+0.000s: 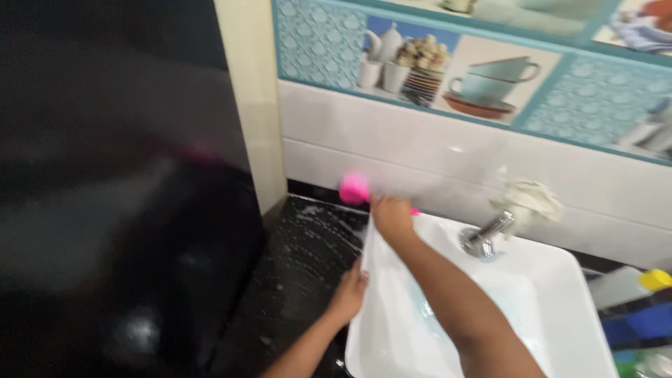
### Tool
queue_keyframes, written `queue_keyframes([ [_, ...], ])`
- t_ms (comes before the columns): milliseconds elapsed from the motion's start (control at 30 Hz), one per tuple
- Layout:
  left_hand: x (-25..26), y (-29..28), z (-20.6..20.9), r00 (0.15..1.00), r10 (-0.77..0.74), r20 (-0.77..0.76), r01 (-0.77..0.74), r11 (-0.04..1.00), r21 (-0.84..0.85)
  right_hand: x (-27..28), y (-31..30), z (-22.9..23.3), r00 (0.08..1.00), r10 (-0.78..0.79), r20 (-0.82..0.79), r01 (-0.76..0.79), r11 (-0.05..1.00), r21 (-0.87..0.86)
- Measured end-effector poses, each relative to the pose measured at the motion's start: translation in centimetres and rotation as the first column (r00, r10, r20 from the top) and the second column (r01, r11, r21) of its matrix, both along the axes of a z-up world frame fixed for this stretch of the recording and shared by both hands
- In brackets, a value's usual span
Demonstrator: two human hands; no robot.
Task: The person uses a pink scrubbing brush to clean a white sink and the surrounding black countertop. They scrub the sink basin, faucet, and countertop, then rinse the brush under running water.
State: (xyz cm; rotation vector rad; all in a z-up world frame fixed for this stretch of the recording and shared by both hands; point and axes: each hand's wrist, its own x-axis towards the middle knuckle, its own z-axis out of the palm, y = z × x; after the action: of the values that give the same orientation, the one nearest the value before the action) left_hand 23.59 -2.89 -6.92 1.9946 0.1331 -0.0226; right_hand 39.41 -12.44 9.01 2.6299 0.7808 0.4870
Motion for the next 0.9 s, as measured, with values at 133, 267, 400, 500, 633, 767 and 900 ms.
queue_keyframes([
  [133, -0.8, 2.7, -0.2, 0.998, -0.061, -0.005, 0.060, 0.991, -0.123, 1.9, 5.3, -3.1, 0.996, -0.005, -0.091, -0.009, 0.988, -0.155],
  [267, 1.0, 5.6, -1.4, 0.996, 0.025, 0.090, -0.005, 0.974, -0.225, 3.3, 6.3, -2.1, 0.973, 0.222, 0.063, -0.226, 0.973, 0.054],
  [400, 3.6, 7.2, -2.3, 0.981, 0.171, -0.090, -0.192, 0.829, -0.526, 2.9, 8.1, -3.2, 0.992, 0.121, -0.031, -0.118, 0.990, 0.082],
  [500, 3.6, 9.3, -2.2, 0.965, 0.195, -0.173, -0.259, 0.784, -0.564, 1.4, 10.6, -5.3, 0.976, 0.002, -0.220, 0.000, 1.000, 0.009],
  [633, 3.3, 10.0, -1.4, 0.950, 0.243, -0.195, -0.311, 0.727, -0.612, 0.9, 13.6, -3.4, 0.987, 0.125, -0.103, -0.130, 0.990, -0.050],
  [767, 3.2, 11.2, -0.5, 0.937, 0.233, -0.259, -0.346, 0.713, -0.610, 1.8, 13.9, 2.6, 0.992, 0.109, 0.060, -0.120, 0.964, 0.236],
  [900, 2.8, 12.9, -0.4, 0.922, 0.251, -0.296, -0.382, 0.722, -0.577, 1.2, 10.1, 2.9, 0.996, -0.041, 0.075, 0.008, 0.920, 0.393],
])
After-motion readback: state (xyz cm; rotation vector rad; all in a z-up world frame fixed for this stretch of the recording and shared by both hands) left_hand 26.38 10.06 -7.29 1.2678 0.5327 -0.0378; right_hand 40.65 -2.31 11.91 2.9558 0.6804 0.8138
